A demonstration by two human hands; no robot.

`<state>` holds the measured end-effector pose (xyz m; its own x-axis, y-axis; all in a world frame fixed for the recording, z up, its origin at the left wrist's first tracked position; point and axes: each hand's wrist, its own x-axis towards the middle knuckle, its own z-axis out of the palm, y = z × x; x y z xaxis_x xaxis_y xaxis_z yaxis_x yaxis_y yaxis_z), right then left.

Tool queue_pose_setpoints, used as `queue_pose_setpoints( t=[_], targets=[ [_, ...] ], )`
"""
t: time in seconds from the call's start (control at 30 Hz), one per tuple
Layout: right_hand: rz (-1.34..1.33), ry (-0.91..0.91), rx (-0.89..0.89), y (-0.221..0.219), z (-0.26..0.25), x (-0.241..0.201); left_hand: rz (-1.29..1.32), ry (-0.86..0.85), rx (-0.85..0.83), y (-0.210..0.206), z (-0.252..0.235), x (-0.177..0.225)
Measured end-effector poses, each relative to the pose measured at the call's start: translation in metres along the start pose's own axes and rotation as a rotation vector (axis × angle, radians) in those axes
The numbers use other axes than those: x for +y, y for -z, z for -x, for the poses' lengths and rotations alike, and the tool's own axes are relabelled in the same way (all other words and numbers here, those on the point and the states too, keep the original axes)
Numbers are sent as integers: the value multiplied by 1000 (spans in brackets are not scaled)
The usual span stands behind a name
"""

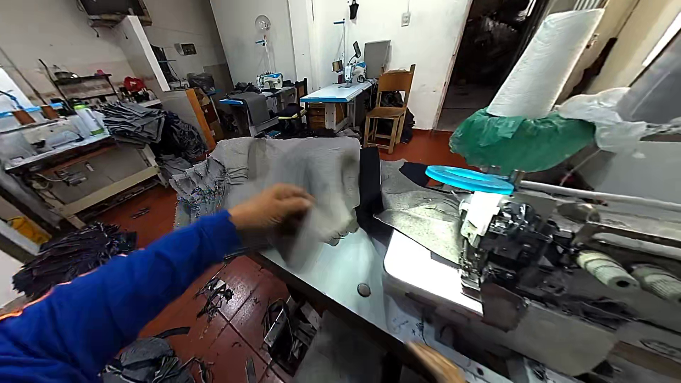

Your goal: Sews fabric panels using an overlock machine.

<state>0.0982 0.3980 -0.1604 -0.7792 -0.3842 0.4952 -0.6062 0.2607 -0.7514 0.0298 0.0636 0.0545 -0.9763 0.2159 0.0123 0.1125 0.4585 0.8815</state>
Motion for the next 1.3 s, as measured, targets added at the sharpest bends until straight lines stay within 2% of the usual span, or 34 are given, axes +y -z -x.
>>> queue_pose_setpoints(
  t=[0.07,0.13,0.17,0.23,0.3,0.33,0.43,0.53,0.63,0.7,0.77,0.83,0.9,1.1,1.23,1.3],
  targets=[
    [-329,-99,-73,-32,-21,-22,211,1,-122,-74,-4,20],
    [-584,-349,44,-65,-40,-53,286,-54,-147,-139,-20,24],
    [-634,-443,150,-80,-50,-62,221,-164,-129,-163,-31,15],
    [-658,-524,372,-93,-62,-65,-100,-564,-125,-190,-58,-16],
    [-649,-475,412,-87,-52,-53,-412,-854,-169,-190,-71,-41],
    [-634,-486,375,-78,-42,-47,-505,-910,-150,-184,-69,-52],
    [-517,-620,151,-47,0,-32,-680,-847,55,-167,-44,-79],
    [-182,-475,82,3,34,-17,-770,-706,256,-166,-25,-86],
    [531,-326,235,113,46,-10,-786,-689,339,-167,-38,-72],
    [932,-414,294,197,56,-13,-791,-703,294,-172,-59,-56],
    [1114,-567,278,259,64,-13,-772,-709,266,-181,-81,-51],
    [1132,-672,227,292,70,-4,-714,-708,264,-187,-94,-52],
    [1091,-713,174,301,70,2,-680,-714,243,-187,-96,-53],
    [1118,-617,-25,311,64,3,-690,-732,172,-183,-96,-57],
    [1107,-406,-150,331,58,4,-683,-841,104,-180,-102,-49],
    [1062,-458,-218,335,48,2,-657,-877,53,-178,-105,-47]
  ],
)
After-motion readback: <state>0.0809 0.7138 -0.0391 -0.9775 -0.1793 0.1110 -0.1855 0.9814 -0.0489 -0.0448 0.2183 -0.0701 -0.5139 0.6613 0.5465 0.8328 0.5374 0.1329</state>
